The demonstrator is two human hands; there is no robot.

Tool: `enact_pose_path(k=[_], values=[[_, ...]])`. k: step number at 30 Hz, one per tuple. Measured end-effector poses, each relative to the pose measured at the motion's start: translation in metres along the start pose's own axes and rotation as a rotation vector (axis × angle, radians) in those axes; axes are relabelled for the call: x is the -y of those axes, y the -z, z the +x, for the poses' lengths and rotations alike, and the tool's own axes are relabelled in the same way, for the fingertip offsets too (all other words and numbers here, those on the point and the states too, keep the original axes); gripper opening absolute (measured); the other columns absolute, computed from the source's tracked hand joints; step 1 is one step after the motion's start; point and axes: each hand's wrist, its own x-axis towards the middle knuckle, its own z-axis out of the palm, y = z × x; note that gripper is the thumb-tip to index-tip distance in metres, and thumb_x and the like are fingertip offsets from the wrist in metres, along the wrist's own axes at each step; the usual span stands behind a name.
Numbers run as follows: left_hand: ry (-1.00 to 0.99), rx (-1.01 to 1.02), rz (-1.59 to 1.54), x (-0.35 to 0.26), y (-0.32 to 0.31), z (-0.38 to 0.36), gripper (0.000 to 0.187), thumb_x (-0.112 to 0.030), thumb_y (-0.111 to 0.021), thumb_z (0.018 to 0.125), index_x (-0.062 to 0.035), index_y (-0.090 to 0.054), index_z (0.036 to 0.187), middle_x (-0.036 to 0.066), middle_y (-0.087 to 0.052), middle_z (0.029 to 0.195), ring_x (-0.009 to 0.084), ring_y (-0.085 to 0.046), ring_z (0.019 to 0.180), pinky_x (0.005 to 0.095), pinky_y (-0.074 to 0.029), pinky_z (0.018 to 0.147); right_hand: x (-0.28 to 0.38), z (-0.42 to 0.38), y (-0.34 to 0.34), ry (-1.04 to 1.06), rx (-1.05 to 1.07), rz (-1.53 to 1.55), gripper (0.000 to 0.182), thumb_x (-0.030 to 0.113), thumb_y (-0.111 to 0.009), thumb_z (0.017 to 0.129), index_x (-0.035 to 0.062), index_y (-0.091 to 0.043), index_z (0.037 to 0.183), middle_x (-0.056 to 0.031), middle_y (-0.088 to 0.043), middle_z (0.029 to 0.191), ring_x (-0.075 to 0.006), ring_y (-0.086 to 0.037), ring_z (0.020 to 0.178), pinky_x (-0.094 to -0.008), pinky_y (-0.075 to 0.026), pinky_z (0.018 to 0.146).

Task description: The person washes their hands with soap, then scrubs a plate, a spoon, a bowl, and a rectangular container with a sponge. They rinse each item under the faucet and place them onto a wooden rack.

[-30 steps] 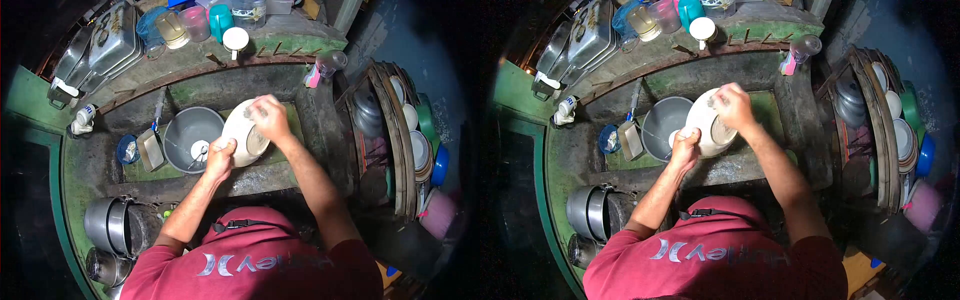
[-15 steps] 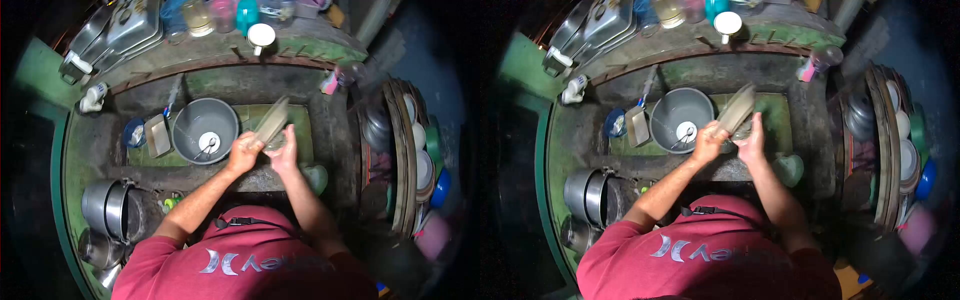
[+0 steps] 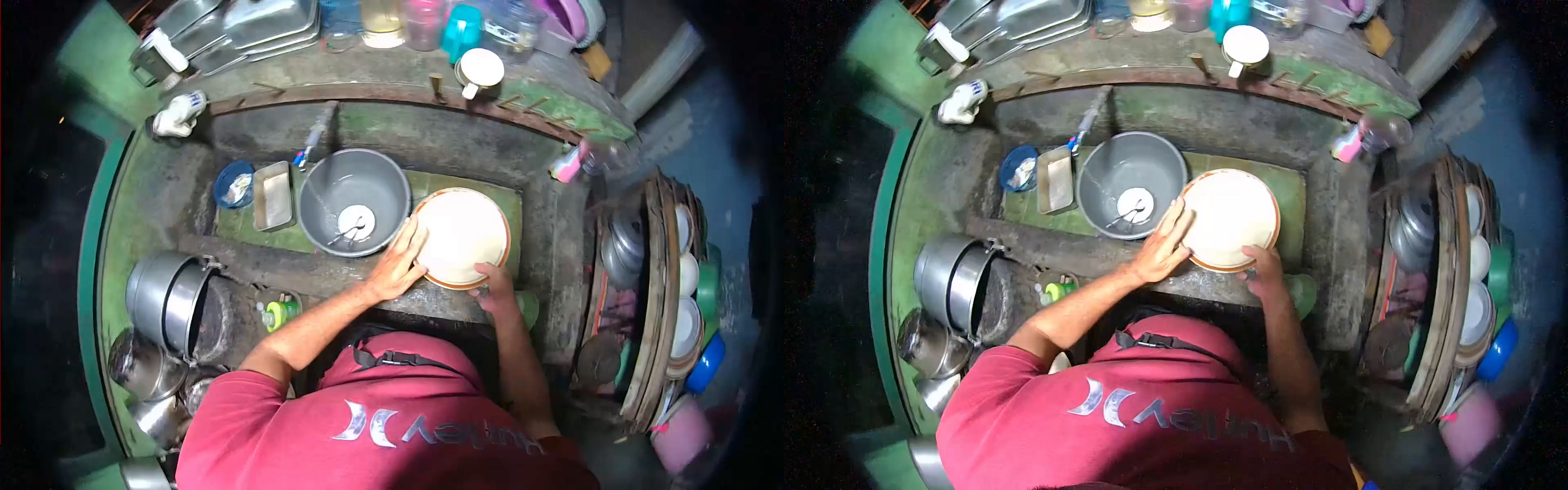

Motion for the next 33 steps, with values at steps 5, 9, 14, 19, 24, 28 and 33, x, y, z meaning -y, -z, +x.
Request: enact_pose_path(k=[5, 9, 14, 19, 24, 28, 33], values=[[0.712, -0.558, -1.23, 0.013, -0.037, 0.0, 0.078, 0.003, -0.061, 0.081, -0.0014, -0.022, 0.148, 0.019, -0.032, 0.149, 0.026, -0.038, 0.133, 0.0358, -0.033, 0.108, 0.017, 0.005, -0.021, -0.222, 0.065, 0.096, 0.034, 0.014, -0.063, 0.082, 0.0014, -0.057, 0.113, -0.0071, -0.066, 0.088, -0.0162, -0.062, 0.063, -0.0273, -0.043, 0.039], [0.794, -0.235, -1.126, 0.009, -0.015, -0.004, 0.058, 0.012, -0.057, 0.073, 0.0018, -0.048, 0.13, 0.012, -0.059, 0.122, 0.0196, -0.059, 0.107, 0.0316, -0.048, 0.093, 0.04, 0.023, -0.004, -0.33, 0.019, -0.312, 0.026, 0.015, -0.064, 0.083, -0.0021, -0.062, 0.103, -0.0071, -0.065, 0.08, -0.0144, -0.06, 0.06, -0.0265, -0.046, 0.046], [0.824, -0.268, -0.865, 0.006, -0.023, -0.002, 0.04, 0.009, -0.061, 0.077, 0.002, -0.06, 0.116, 0.009, -0.067, 0.103, 0.0164, -0.064, 0.091, 0.0316, -0.052, 0.084, 0.015, 0.053, 0.008, -0.092, 0.14, -0.247, 0.021, 0.014, -0.067, 0.083, 0.0022, -0.067, 0.1, -0.0028, -0.065, 0.079, -0.0098, -0.059, 0.066, -0.0256, -0.044, 0.047], [0.988, -0.781, -0.989, 0.058, -0.026, -0.026, 0.034, 0.004, -0.058, 0.084, 0.0028, -0.057, 0.118, 0.013, -0.066, 0.104, 0.0224, -0.065, 0.09, 0.0342, -0.054, 0.079, 0.001, 0.044, -0.013, -0.278, 0.047, -0.273, 0.018, 0.019, -0.063, 0.088, 0.0063, -0.069, 0.099, 0.0013, -0.062, 0.077, -0.0088, -0.055, 0.064, -0.0238, -0.044, 0.049], [1.158, -1.204, -1.238, 0.122, 0.022, -0.043, 0.039, 0.005, -0.046, 0.089, -0.0027, -0.044, 0.127, 0.02, -0.059, 0.115, 0.0351, -0.065, 0.096, 0.0497, -0.059, 0.075, -0.017, 0.03, -0.021, -0.357, 0.059, -0.209, 0.019, 0.018, -0.06, 0.09, 0.0051, -0.068, 0.102, -0.0014, -0.064, 0.081, -0.0086, -0.055, 0.064, -0.0256, -0.047, 0.046], [1.211, -1.191, -1.436, 0.206, 0.029, -0.049, 0.038, 0.002, -0.043, 0.089, -0.0042, -0.045, 0.127, 0.019, -0.059, 0.114, 0.0361, -0.065, 0.095, 0.0493, -0.061, 0.069, -0.018, 0.02, -0.024, -0.446, -0.093, -0.218, 0.023, 0.019, -0.053, 0.094, 0.0057, -0.063, 0.109, -0.0035, -0.062, 0.081, -0.0137, -0.058, 0.059, -0.0254, -0.047, 0.048], [1.292, -0.965, -1.363, 0.276, 0.022, -0.043, 0.041, 0.0, -0.048, 0.088, -0.0023, -0.043, 0.129, 0.02, -0.055, 0.12, 0.04, -0.06, 0.103, 0.0557, -0.056, 0.08, -0.013, 0.024, -0.042, -0.531, -0.222, -0.261, 0.021, 0.018, -0.053, 0.095, 0.0071, -0.062, 0.11, -0.0032, -0.061, 0.082, -0.0148, -0.057, 0.056, -0.0259, -0.047, 0.045]])
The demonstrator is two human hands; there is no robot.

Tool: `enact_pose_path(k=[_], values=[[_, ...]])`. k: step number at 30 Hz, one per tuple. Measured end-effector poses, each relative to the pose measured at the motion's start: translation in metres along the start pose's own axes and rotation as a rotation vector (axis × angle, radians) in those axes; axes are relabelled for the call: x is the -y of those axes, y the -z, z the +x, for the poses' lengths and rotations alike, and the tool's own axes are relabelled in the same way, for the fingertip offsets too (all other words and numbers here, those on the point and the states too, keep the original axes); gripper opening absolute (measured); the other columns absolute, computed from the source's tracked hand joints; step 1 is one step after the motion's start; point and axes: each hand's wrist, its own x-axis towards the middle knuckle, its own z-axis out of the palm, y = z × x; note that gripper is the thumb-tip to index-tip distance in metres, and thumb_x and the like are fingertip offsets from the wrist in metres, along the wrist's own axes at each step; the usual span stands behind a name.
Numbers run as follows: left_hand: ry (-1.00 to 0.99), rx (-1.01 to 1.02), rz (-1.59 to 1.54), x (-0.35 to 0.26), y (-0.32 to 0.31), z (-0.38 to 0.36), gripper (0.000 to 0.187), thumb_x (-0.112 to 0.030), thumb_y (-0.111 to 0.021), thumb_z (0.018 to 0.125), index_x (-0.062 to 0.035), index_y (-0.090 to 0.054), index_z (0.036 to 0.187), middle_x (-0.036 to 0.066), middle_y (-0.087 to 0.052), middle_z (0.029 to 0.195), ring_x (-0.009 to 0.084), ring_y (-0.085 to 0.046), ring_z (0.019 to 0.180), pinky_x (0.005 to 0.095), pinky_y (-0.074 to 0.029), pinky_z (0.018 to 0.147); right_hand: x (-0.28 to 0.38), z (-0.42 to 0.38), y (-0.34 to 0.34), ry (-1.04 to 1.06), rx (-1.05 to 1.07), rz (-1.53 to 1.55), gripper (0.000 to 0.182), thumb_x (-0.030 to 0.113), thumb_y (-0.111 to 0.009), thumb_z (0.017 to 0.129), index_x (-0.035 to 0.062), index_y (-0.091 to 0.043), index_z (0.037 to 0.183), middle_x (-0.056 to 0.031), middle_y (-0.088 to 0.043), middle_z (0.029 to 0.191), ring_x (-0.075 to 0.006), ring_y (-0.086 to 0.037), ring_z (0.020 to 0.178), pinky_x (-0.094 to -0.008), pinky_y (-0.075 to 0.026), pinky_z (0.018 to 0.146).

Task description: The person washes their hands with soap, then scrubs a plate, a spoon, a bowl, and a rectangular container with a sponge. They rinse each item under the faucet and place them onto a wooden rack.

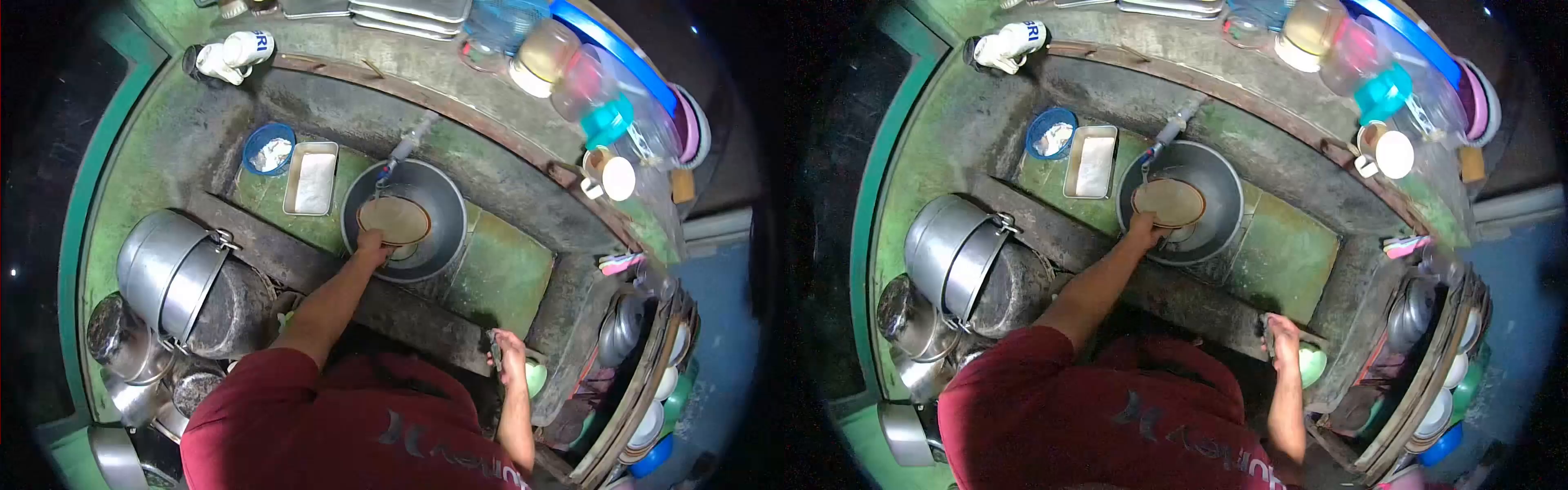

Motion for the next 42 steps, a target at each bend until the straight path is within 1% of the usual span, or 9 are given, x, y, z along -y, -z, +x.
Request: enact_pose_path(k=[8, 13, 20, 25, 29, 31, 32, 35, 42], values=[[0.048, -0.109, 0.206, 0.045, 0.046, 0.079, 0.038, -0.007, -0.057, 0.082, -0.0039, -0.056, 0.119, 0.017, -0.062, 0.105, 0.0366, -0.062, 0.099, 0.0483, -0.053, 0.08, 0.032, 0.001, -0.046, -0.055, -0.06, -0.013, 0.024, 0.018, -0.054, 0.095, 0.0024, -0.062, 0.111, -0.0056, -0.064, 0.088, -0.0151, -0.059, 0.056, -0.028, -0.052, 0.045], [-0.31, -0.115, 1.202, 0.055, 0.052, 0.113, 0.039, -0.009, -0.058, 0.075, -0.0004, -0.055, 0.113, 0.026, -0.06, 0.111, 0.0398, -0.058, 0.106, 0.043, -0.05, 0.085, 0.039, 0.017, -0.062, -0.107, -0.067, -0.073, 0.02, 0.013, -0.055, 0.094, 0.0033, -0.064, 0.109, -0.004, -0.063, 0.086, -0.0131, -0.058, 0.055, -0.0274, -0.052, 0.044], [-0.12, 0.076, 0.387, -0.073, 0.077, 0.058, 0.02, -0.017, -0.061, 0.084, -0.0036, -0.058, 0.099, 0.012, -0.066, 0.078, 0.02, -0.064, 0.056, 0.0317, -0.054, 0.051, 0.036, 0.039, -0.07, -0.098, -0.029, -0.196, 0.022, 0.014, -0.055, 0.094, 0.0049, -0.064, 0.113, -0.0044, -0.063, 0.088, -0.0135, -0.059, 0.057, -0.0285, -0.054, 0.046], [0.1, -0.486, -0.071, -0.118, 0.119, 0.08, 0.03, -0.029, -0.064, 0.085, -0.008, -0.061, 0.107, 0.006, -0.06, 0.073, 0.0224, -0.062, 0.067, 0.0388, -0.056, 0.065, 0.038, 0.036, -0.076, -0.127, -0.026, -0.254, 0.022, 0.015, -0.057, 0.094, 0.0065, -0.064, 0.112, -0.0036, -0.063, 0.088, -0.013, -0.06, 0.058, -0.0293, -0.054, 0.047], [0.265, -0.511, -0.172, -0.09, 0.16, 0.151, 0.036, -0.025, -0.065, 0.085, -0.0079, -0.059, 0.116, 0.009, -0.062, 0.082, 0.0243, -0.063, 0.076, 0.0405, -0.055, 0.071, 0.014, 0.03, -0.059, -0.179, -0.03, -0.194, 0.018, 0.011, -0.057, 0.093, 0.0071, -0.065, 0.108, -0.0024, -0.063, 0.086, -0.0132, -0.059, 0.059, -0.0303, -0.055, 0.05], [-0.629, 0.27, 0.548, -0.044, 0.227, 0.232, 0.034, -0.017, -0.06, 0.082, -0.0035, -0.051, 0.112, 0.014, -0.056, 0.102, 0.0219, -0.059, 0.081, 0.029, -0.047, 0.053, 0.016, 0.019, -0.052, -0.202, -0.042, -0.246, 0.018, 0.008, -0.056, 0.092, 0.0059, -0.064, 0.108, -0.0024, -0.064, 0.085, -0.0133, -0.058, 0.058, -0.0297, -0.053, 0.049], [-0.475, 0.431, 0.291, -0.036, 0.248, 0.267, 0.041, -0.011, -0.056, 0.083, -0.0028, -0.043, 0.12, 0.014, -0.053, 0.109, 0.0208, -0.055, 0.083, 0.0293, -0.045, 0.054, 0.016, 0.012, -0.047, -0.207, -0.053, -0.244, 0.018, 0.008, -0.056, 0.092, 0.0059, -0.064, 0.108, -0.0024, -0.064, 0.085, -0.0133, -0.058, 0.058, -0.0297, -0.053, 0.049], [-0.181, -0.188, -0.023, -0.115, 0.164, 0.163, 0.04, -0.004, -0.052, 0.083, -0.0005, -0.042, 0.122, 0.014, -0.054, 0.108, 0.021, -0.055, 0.081, 0.0311, -0.045, 0.055, 0.014, 0.003, -0.038, -0.184, -0.134, -0.242, 0.019, 0.008, -0.056, 0.092, 0.0023, -0.064, 0.108, -0.0027, -0.063, 0.084, -0.0133, -0.058, 0.057, -0.0282, -0.05, 0.047], [-0.175, -0.104, 0.208, -0.21, 0.177, 0.064, 0.04, -0.007, -0.051, 0.089, -0.0067, -0.043, 0.128, 0.011, -0.055, 0.114, 0.021, -0.06, 0.086, 0.032, -0.052, 0.06, -0.017, 0.005, -0.039, -0.193, -0.133, -0.165, 0.019, 0.008, -0.057, 0.093, 0.0043, -0.065, 0.11, -0.0027, -0.064, 0.091, -0.0125, -0.056, 0.061, -0.0286, -0.051, 0.051]])
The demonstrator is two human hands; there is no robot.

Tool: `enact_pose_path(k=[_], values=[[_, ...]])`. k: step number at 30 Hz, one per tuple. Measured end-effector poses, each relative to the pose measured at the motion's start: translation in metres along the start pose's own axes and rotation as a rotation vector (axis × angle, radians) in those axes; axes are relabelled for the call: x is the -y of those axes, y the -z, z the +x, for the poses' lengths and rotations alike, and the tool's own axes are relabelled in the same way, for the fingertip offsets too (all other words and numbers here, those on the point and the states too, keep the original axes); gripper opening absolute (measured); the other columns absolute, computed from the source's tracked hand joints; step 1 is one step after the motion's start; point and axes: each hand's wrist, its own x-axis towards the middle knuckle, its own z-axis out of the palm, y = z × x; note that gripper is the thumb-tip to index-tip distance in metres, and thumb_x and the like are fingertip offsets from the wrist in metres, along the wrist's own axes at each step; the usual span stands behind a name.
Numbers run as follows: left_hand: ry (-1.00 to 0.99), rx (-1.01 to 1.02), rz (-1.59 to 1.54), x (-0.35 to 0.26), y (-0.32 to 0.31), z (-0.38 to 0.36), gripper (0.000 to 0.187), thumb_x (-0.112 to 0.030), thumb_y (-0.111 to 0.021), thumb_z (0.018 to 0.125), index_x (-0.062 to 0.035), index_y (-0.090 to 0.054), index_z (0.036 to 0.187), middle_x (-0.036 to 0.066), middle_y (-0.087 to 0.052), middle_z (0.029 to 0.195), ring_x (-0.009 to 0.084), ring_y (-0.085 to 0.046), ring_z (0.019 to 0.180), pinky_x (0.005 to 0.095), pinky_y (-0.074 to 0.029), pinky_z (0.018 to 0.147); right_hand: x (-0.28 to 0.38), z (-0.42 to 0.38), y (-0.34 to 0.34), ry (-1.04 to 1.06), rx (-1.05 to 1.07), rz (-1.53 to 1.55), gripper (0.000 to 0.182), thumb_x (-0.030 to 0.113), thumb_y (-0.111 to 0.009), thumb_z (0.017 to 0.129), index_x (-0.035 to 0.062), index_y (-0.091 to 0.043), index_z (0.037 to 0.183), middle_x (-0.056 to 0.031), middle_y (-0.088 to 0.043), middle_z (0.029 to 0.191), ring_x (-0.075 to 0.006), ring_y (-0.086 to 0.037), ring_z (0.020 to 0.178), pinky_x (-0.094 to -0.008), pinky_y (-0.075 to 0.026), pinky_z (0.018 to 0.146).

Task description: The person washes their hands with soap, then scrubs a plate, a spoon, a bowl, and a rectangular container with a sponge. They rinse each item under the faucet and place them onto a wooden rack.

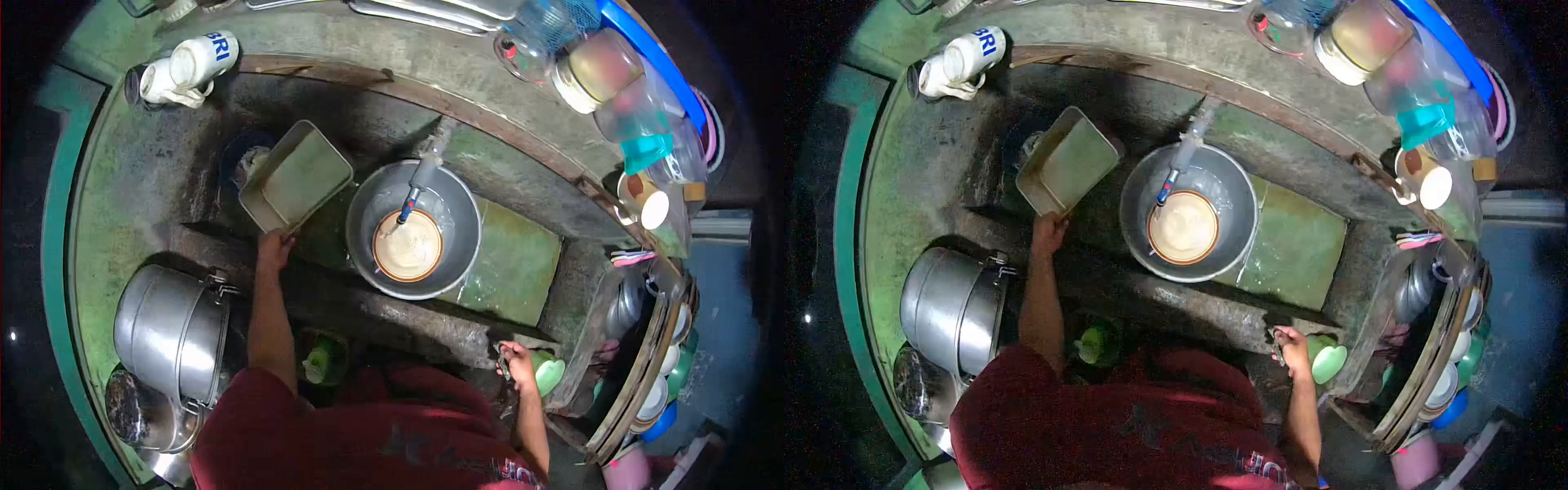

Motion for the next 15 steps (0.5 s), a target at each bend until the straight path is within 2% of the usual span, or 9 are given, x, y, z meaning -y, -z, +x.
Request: enact_pose_path(k=[1, 2, 4, 5, 7, 8, 9, 11, 15], values=[[-0.033, 0.232, 0.045, -0.013, 0.004, -0.009, 0.043, -0.007, -0.052, 0.088, -0.0076, -0.042, 0.13, 0.012, -0.052, 0.12, 0.0218, -0.059, 0.089, 0.0318, -0.052, 0.06, 0.007, -0.003, -0.004, 0.025, 0.039, 0.016, 0.019, 0.006, -0.056, 0.093, 0.0033, -0.064, 0.11, -0.0029, -0.064, 0.09, -0.0123, -0.055, 0.06, -0.028, -0.05, 0.05], [-0.036, 0.237, 0.056, -0.029, -0.005, -0.027, 0.043, -0.007, -0.052, 0.088, -0.0076, -0.042, 0.13, 0.012, -0.052, 0.12, 0.0219, -0.059, 0.089, 0.0318, -0.052, 0.06, 0.002, 0.002, -0.004, 0.06, 0.064, 0.016, 0.02, 0.007, -0.056, 0.093, 0.0026, -0.064, 0.11, -0.003, -0.064, 0.09, -0.0122, -0.056, 0.06, -0.0279, -0.049, 0.05], [-0.086, 0.186, 0.254, -0.057, -0.035, -0.072, 0.059, 0.002, -0.048, 0.084, -0.0058, -0.029, 0.139, 0.016, -0.046, 0.13, 0.0266, -0.06, 0.097, 0.0378, -0.053, 0.066, 0.012, 0.004, -0.011, 0.074, 0.079, 0.008, 0.02, 0.009, -0.057, 0.093, 0.0007, -0.063, 0.11, -0.0033, -0.064, 0.088, -0.0116, -0.056, 0.06, -0.027, -0.047, 0.051], [-0.094, 0.189, 0.335, -0.056, -0.049, -0.088, 0.064, 0.002, -0.047, 0.084, -0.009, -0.025, 0.142, 0.016, -0.047, 0.13, 0.0274, -0.06, 0.099, 0.0386, -0.055, 0.067, 0.022, 0.0, -0.015, 0.034, 0.072, 0.056, 0.022, 0.01, -0.057, 0.092, 0.0004, -0.063, 0.111, -0.0035, -0.064, 0.088, -0.0111, -0.056, 0.061, -0.0269, -0.047, 0.053], [-0.064, 0.237, 0.431, -0.039, -0.086, -0.117, 0.072, 0.001, -0.047, 0.083, -0.0152, -0.016, 0.146, 0.018, -0.046, 0.13, 0.0293, -0.059, 0.104, 0.0398, -0.058, 0.071, -0.004, 0.028, -0.006, 0.235, 0.098, -0.013, 0.023, 0.011, -0.058, 0.092, 0.0006, -0.063, 0.112, -0.004, -0.064, 0.09, -0.0111, -0.056, 0.061, -0.0271, -0.047, 0.055], [-0.026, 0.283, 0.447, -0.027, -0.107, -0.131, 0.076, 0.0, -0.047, 0.084, -0.0184, -0.011, 0.147, 0.02, -0.044, 0.131, 0.0305, -0.058, 0.106, 0.0402, -0.059, 0.073, 0.013, 0.018, -0.007, 0.127, 0.127, 0.071, 0.023, 0.012, -0.058, 0.092, 0.0011, -0.064, 0.112, -0.0044, -0.065, 0.091, -0.0111, -0.057, 0.066, -0.0277, -0.048, 0.056], [-0.014, 0.311, 0.519, -0.01, -0.122, -0.143, 0.076, 0.0, -0.045, 0.084, -0.0185, -0.01, 0.148, 0.02, -0.041, 0.133, 0.0328, -0.057, 0.109, 0.0443, -0.058, 0.077, 0.007, 0.024, -0.004, 0.143, 0.162, 0.119, 0.023, 0.012, -0.058, 0.092, 0.0007, -0.064, 0.111, -0.0046, -0.065, 0.093, -0.0114, -0.057, 0.068, -0.0279, -0.048, 0.056], [0.126, 0.289, 0.343, 0.026, -0.142, -0.155, 0.074, 0.004, -0.041, 0.082, -0.0172, -0.012, 0.147, 0.02, -0.041, 0.134, 0.0346, -0.055, 0.11, 0.0507, -0.055, 0.083, 0.015, 0.018, -0.003, 0.155, 0.119, 0.102, 0.023, 0.011, -0.058, 0.092, -0.0002, -0.063, 0.111, -0.0044, -0.064, 0.091, -0.0114, -0.057, 0.069, -0.0281, -0.047, 0.055], [0.237, 0.347, 0.152, 0.068, -0.127, -0.124, 0.068, 0.005, -0.037, 0.079, -0.0159, -0.021, 0.142, 0.019, -0.045, 0.128, 0.0344, -0.056, 0.108, 0.0489, -0.055, 0.08, 0.015, 0.005, 0.018, 0.208, 0.121, 0.128, 0.02, 0.01, -0.056, 0.092, 0.0014, -0.064, 0.109, -0.0043, -0.063, 0.091, -0.012, -0.055, 0.067, -0.0288, -0.047, 0.055]])
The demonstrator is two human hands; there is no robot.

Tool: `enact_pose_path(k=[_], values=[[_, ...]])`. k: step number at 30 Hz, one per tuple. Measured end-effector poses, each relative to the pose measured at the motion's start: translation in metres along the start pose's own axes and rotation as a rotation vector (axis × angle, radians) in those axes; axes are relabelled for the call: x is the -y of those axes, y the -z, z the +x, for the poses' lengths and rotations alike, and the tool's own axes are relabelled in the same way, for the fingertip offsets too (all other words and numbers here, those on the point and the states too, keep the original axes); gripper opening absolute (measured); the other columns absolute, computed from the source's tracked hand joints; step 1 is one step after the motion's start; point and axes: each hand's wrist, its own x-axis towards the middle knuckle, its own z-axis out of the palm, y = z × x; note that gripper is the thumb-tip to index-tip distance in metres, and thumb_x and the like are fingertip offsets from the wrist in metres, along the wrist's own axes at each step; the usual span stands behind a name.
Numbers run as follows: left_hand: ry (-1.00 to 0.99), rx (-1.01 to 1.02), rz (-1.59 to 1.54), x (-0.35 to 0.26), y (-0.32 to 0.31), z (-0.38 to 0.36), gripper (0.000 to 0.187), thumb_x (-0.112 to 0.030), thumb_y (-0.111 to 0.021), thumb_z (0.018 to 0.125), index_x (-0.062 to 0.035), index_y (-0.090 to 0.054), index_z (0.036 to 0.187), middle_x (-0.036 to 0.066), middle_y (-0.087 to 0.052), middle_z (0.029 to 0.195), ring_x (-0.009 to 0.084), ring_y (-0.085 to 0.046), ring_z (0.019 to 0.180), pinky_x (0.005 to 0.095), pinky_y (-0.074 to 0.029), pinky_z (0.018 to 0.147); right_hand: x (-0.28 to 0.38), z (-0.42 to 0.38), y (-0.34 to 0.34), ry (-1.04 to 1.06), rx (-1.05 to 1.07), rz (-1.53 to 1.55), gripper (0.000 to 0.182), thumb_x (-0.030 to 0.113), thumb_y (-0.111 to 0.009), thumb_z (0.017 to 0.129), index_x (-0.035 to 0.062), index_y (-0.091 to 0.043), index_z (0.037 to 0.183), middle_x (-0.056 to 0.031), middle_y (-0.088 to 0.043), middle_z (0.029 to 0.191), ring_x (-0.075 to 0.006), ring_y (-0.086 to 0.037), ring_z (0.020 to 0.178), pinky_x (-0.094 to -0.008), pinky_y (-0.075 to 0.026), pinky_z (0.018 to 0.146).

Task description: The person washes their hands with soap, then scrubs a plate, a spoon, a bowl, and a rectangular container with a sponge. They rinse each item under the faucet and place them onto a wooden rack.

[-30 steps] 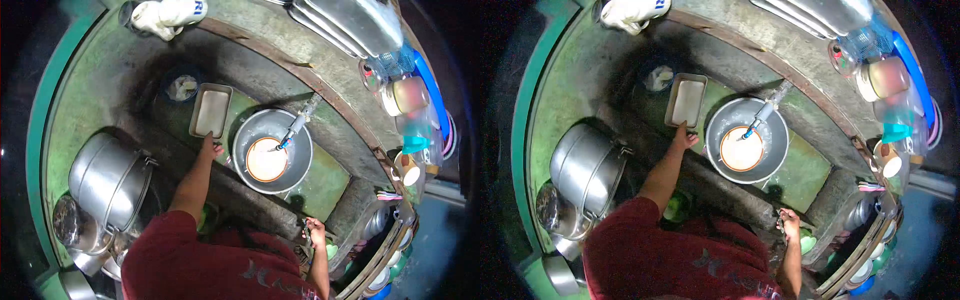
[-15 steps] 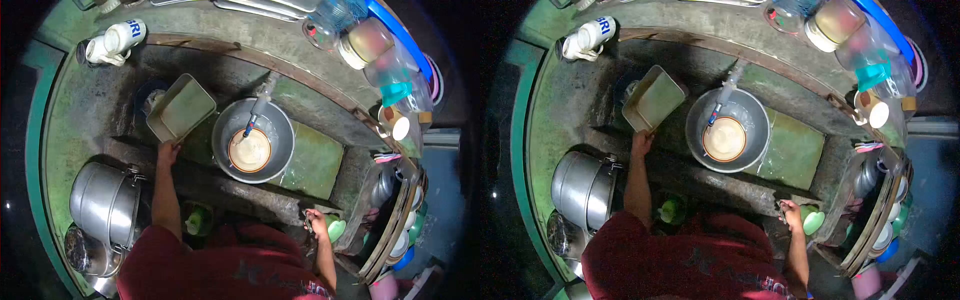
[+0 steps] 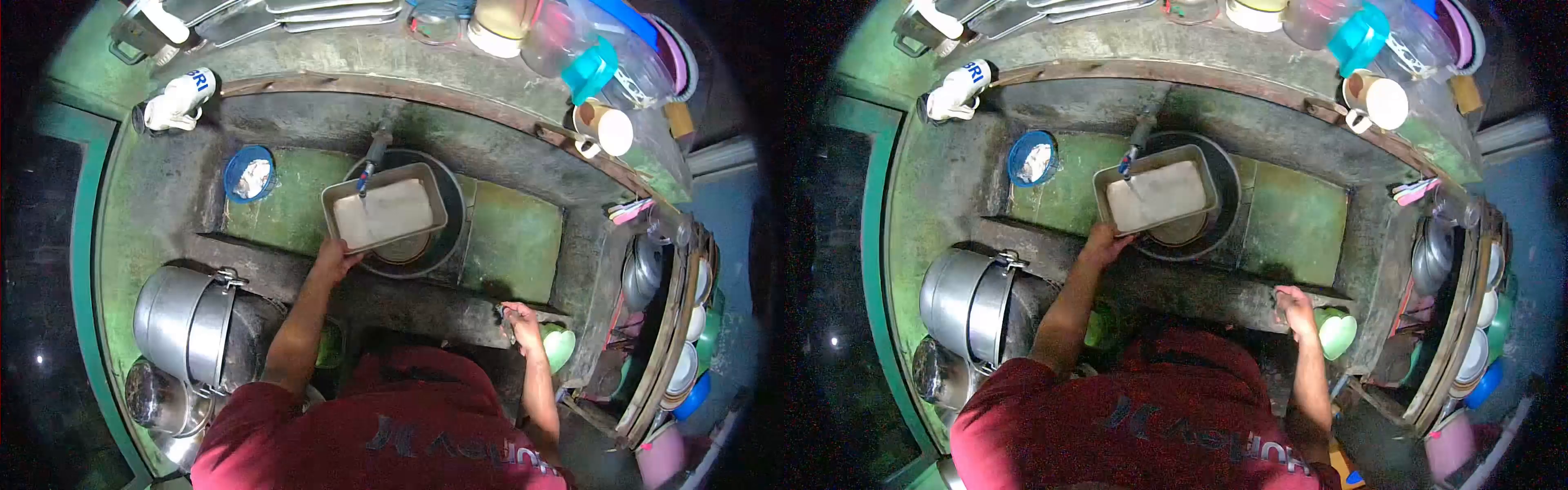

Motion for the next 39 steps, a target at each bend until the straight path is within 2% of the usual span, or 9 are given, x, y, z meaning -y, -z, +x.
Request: enact_pose_path(k=[5, 9, 24, 26, 29, 31, 32, 35, 39], values=[[-0.054, -0.125, 0.143, -0.038, 0.018, -0.018, 0.027, -0.001, -0.042, 0.078, 0.0031, -0.052, 0.102, 0.016, -0.065, 0.088, 0.0248, -0.066, 0.072, 0.0369, -0.059, 0.068, -0.042, -0.007, 0.045, 0.188, -0.085, -0.182, 0.022, 0.013, -0.061, 0.091, 0.0034, -0.064, 0.11, -0.0043, -0.063, 0.097, -0.0123, -0.057, 0.082, -0.0283, -0.049, 0.062], [0.095, -0.119, 0.233, -0.045, 0.015, -0.052, 0.02, -0.008, -0.048, 0.075, 0.0057, -0.055, 0.088, 0.019, -0.065, 0.084, 0.0286, -0.068, 0.074, 0.0408, -0.061, 0.066, -0.053, -0.02, 0.07, -0.04, -0.023, -0.029, 0.025, 0.019, -0.063, 0.091, 0.0046, -0.064, 0.112, -0.0035, -0.063, 0.096, -0.0128, -0.059, 0.085, -0.0297, -0.05, 0.07], [0.131, 0.052, 0.019, -0.022, -0.065, 0.0, 0.036, 0.0, -0.041, 0.08, 0.0152, -0.047, 0.111, 0.023, -0.064, 0.098, 0.0344, -0.068, 0.084, 0.0411, -0.061, 0.076, -0.056, -0.067, 0.096, 0.038, -0.08, 0.036, 0.028, 0.021, -0.056, 0.095, 0.0035, -0.059, 0.117, -0.0036, -0.059, 0.092, -0.0146, -0.06, 0.07, -0.0309, -0.051, 0.06], [0.047, 0.048, 0.029, -0.021, -0.045, -0.013, 0.033, -0.001, -0.039, 0.08, 0.0135, -0.047, 0.109, 0.023, -0.064, 0.098, 0.0346, -0.068, 0.086, 0.0415, -0.06, 0.077, -0.032, -0.086, 0.095, -0.143, -0.108, 0.166, 0.032, 0.025, -0.058, 0.094, 0.0035, -0.06, 0.118, -0.0062, -0.06, 0.107, -0.0188, -0.058, 0.098, -0.0367, -0.047, 0.086], [0.1, 0.032, 0.111, -0.02, -0.04, -0.035, 0.03, -0.003, -0.036, 0.083, 0.0118, -0.048, 0.107, 0.022, -0.063, 0.098, 0.0356, -0.068, 0.088, 0.0408, -0.061, 0.075, -0.038, -0.098, 0.105, -0.032, -0.161, 0.196, 0.032, 0.025, -0.058, 0.094, 0.004, -0.06, 0.118, -0.0058, -0.06, 0.102, -0.0191, -0.059, 0.095, -0.037, -0.047, 0.086], [0.15, 0.056, 0.141, -0.012, -0.061, -0.037, 0.028, -0.003, -0.035, 0.087, 0.0115, -0.046, 0.109, 0.023, -0.064, 0.101, 0.0322, -0.069, 0.082, 0.0352, -0.062, 0.066, -0.086, -0.08, 0.126, 0.245, -0.312, 0.149, 0.026, 0.021, -0.056, 0.094, 0.0012, -0.059, 0.111, -0.006, -0.062, 0.091, -0.0159, -0.061, 0.07, -0.0311, -0.052, 0.058], [0.14, 0.089, 0.194, -0.005, -0.08, -0.038, 0.028, -0.002, -0.034, 0.089, 0.0102, -0.045, 0.111, 0.023, -0.064, 0.101, 0.0309, -0.069, 0.08, 0.0332, -0.063, 0.062, -0.092, -0.078, 0.136, 0.217, -0.354, 0.286, 0.026, 0.021, -0.056, 0.094, 0.0013, -0.06, 0.11, -0.006, -0.062, 0.092, -0.0158, -0.061, 0.073, -0.0307, -0.052, 0.06], [-0.157, 0.099, 0.334, 0.027, -0.174, -0.084, 0.059, 0.007, -0.036, 0.086, -0.0093, -0.022, 0.141, 0.024, -0.055, 0.121, 0.0314, -0.068, 0.082, 0.0325, -0.062, 0.056, -0.051, -0.108, 0.141, 0.037, -0.477, 0.529, 0.025, 0.02, -0.057, 0.093, 0.0015, -0.062, 0.109, -0.0054, -0.063, 0.094, -0.0177, -0.063, 0.084, -0.032, -0.05, 0.07], [-0.552, 0.146, 0.732, 0.074, -0.242, -0.097, 0.087, 0.017, -0.038, 0.076, -0.0133, -0.003, 0.15, 0.021, -0.028, 0.146, 0.0333, -0.059, 0.1, 0.0312, -0.06, 0.051, -0.089, -0.073, 0.156, 0.177, -0.468, -0.066, 0.026, 0.012, -0.059, 0.084, 0.0012, -0.064, 0.108, -0.013, -0.066, 0.098, -0.0241, -0.064, 0.092, -0.036, -0.049, 0.08]])
